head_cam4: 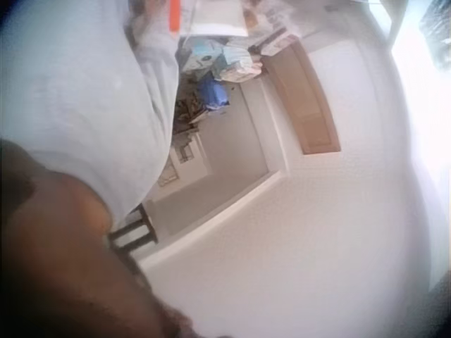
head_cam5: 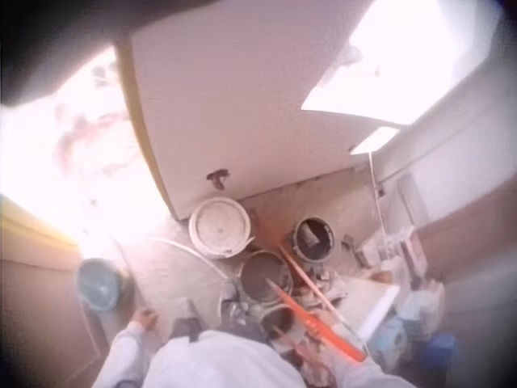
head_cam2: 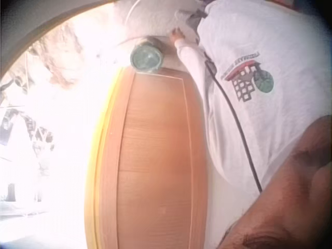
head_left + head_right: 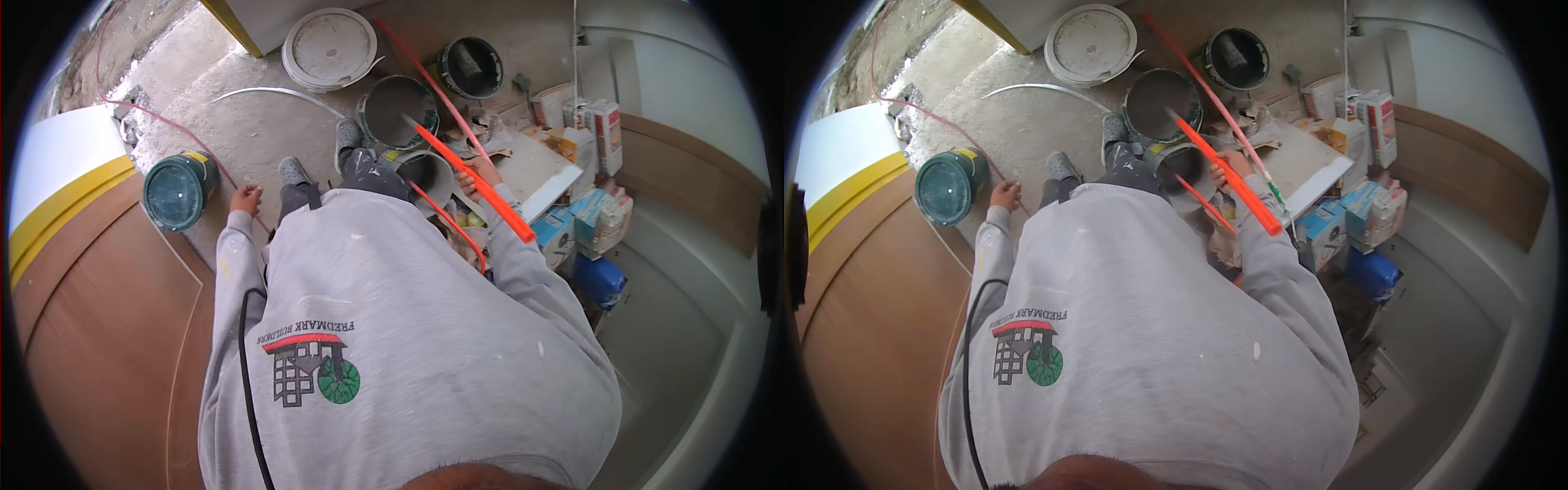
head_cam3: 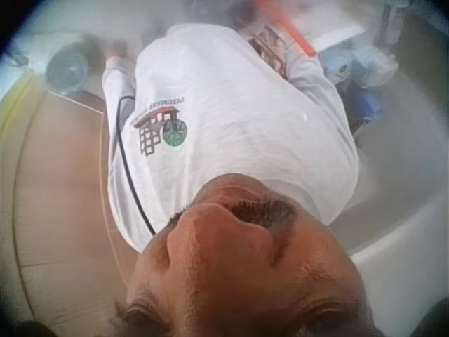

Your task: The person mixes liquid in a bucket using an extension pole by hand, then lifts the pole and walks through a construction site area.

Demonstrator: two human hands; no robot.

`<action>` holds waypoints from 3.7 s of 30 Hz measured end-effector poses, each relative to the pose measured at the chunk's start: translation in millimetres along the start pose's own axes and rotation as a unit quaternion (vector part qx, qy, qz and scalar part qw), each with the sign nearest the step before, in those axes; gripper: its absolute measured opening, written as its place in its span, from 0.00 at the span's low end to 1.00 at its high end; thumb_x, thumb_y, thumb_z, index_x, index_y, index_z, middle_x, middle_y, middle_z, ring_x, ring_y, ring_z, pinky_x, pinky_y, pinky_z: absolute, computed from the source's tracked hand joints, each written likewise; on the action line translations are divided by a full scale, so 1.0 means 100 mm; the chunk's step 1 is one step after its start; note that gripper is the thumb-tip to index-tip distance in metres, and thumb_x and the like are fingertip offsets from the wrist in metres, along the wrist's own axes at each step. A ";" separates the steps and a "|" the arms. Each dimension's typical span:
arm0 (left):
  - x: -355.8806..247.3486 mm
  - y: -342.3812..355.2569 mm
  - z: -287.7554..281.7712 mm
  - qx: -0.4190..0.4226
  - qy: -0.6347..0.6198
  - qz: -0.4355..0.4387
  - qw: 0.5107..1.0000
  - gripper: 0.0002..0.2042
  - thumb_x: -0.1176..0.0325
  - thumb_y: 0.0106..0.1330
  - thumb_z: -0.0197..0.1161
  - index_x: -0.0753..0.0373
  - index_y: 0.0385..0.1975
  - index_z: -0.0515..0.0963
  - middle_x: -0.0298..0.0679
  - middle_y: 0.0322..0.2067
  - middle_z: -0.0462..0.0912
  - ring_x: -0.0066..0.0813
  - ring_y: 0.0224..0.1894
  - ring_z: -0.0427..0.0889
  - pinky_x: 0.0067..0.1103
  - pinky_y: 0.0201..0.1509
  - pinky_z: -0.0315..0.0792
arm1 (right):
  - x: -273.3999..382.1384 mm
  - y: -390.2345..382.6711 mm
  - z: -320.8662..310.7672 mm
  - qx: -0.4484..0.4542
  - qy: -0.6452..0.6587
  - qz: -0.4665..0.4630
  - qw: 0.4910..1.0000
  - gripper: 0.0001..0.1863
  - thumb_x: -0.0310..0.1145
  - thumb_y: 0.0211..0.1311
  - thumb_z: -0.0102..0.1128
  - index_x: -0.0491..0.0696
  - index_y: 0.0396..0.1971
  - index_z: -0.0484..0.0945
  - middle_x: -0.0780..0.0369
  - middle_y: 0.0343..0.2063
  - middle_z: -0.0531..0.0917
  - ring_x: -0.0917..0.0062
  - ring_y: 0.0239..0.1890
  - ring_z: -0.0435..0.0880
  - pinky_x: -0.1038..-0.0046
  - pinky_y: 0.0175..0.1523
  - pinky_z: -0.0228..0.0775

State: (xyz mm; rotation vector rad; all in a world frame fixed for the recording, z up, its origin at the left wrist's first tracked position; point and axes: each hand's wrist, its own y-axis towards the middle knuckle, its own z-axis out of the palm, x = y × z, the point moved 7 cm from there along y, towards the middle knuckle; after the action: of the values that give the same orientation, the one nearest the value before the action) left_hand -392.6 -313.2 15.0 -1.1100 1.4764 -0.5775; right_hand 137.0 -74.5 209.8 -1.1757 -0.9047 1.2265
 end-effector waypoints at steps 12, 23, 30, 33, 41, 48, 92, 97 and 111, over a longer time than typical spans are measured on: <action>1.01 0.25 -0.40 0.024 -0.088 -0.084 0.992 0.14 0.59 0.60 0.64 0.59 0.41 0.75 0.32 0.31 0.77 0.23 0.28 0.74 0.25 0.28 0.71 | -0.51 -1.32 0.56 -0.043 -0.064 -0.092 0.993 0.13 0.38 0.62 0.46 0.50 0.43 0.62 0.66 0.18 0.68 0.87 0.12 0.64 0.86 0.12 0.54; 1.02 -0.30 -0.48 -0.031 -0.096 -0.106 0.989 0.10 0.60 0.61 0.63 0.57 0.37 0.77 0.30 0.28 0.78 0.21 0.26 0.76 0.23 0.26 0.72 | -0.23 -0.25 0.45 -0.103 -0.124 -0.066 0.985 0.11 0.39 0.62 0.48 0.50 0.40 0.65 0.67 0.17 0.70 0.87 0.10 0.64 0.86 0.12 0.54; 1.00 -0.56 -0.54 -0.045 -0.090 -0.104 0.989 0.12 0.59 0.60 0.63 0.57 0.39 0.77 0.31 0.30 0.80 0.22 0.29 0.78 0.24 0.28 0.73 | 0.34 0.57 0.22 -0.117 -0.167 -0.088 0.975 0.11 0.39 0.61 0.49 0.50 0.38 0.66 0.66 0.18 0.71 0.85 0.13 0.67 0.83 0.14 0.57; 0.85 -0.72 -0.37 -0.070 -0.051 -0.132 0.987 0.12 0.59 0.60 0.63 0.57 0.39 0.77 0.31 0.31 0.80 0.22 0.28 0.78 0.24 0.27 0.73 | 0.41 0.65 0.03 -0.156 -0.212 -0.077 0.962 0.12 0.39 0.60 0.50 0.48 0.39 0.66 0.65 0.18 0.71 0.83 0.14 0.68 0.80 0.16 0.59; 0.13 -0.60 0.12 -0.056 -0.045 -0.078 0.994 0.14 0.60 0.59 0.64 0.60 0.40 0.77 0.32 0.30 0.80 0.22 0.28 0.78 0.21 0.25 0.72 | 0.47 0.46 -0.07 -0.133 -0.237 -0.100 0.957 0.12 0.38 0.59 0.51 0.47 0.38 0.71 0.61 0.18 0.75 0.79 0.13 0.71 0.76 0.15 0.63; -0.78 -0.61 0.61 -0.047 0.015 -0.018 0.999 0.15 0.61 0.59 0.64 0.63 0.42 0.78 0.34 0.30 0.80 0.21 0.28 0.78 0.19 0.24 0.72 | 0.57 0.35 -0.02 -0.111 -0.250 -0.101 0.957 0.12 0.38 0.60 0.51 0.48 0.39 0.73 0.61 0.18 0.75 0.79 0.13 0.71 0.75 0.15 0.63; -1.22 -1.56 0.38 -0.110 0.119 -0.053 0.985 0.15 0.62 0.61 0.63 0.63 0.44 0.77 0.37 0.33 0.83 0.21 0.31 0.79 0.19 0.30 0.72 | 0.66 2.31 -0.47 -0.027 -0.190 0.010 0.981 0.11 0.43 0.63 0.49 0.50 0.32 0.69 0.64 0.14 0.70 0.77 0.12 0.70 0.71 0.15 0.63; -1.21 -1.63 0.32 -0.118 0.121 -0.035 0.985 0.14 0.63 0.61 0.63 0.63 0.44 0.77 0.37 0.32 0.83 0.21 0.30 0.78 0.19 0.29 0.72 | 1.43 2.31 -0.33 -0.178 -0.251 -0.109 0.945 0.14 0.42 0.60 0.52 0.45 0.28 0.71 0.62 0.15 0.76 0.74 0.12 0.74 0.70 0.14 0.65; -1.10 -1.65 0.08 -0.128 0.140 -0.052 0.980 0.13 0.64 0.61 0.64 0.64 0.42 0.78 0.38 0.33 0.84 0.21 0.31 0.79 0.19 0.31 0.72 | 1.35 2.56 -0.25 -0.199 -0.190 -0.120 0.954 0.16 0.45 0.60 0.51 0.45 0.32 0.72 0.59 0.17 0.78 0.70 0.12 0.75 0.68 0.18 0.68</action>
State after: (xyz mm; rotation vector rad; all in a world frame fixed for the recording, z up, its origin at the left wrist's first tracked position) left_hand -342.6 -286.5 205.5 -1.3538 1.7815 -0.6503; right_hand 128.1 41.9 -55.8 -1.1102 -1.5954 1.1162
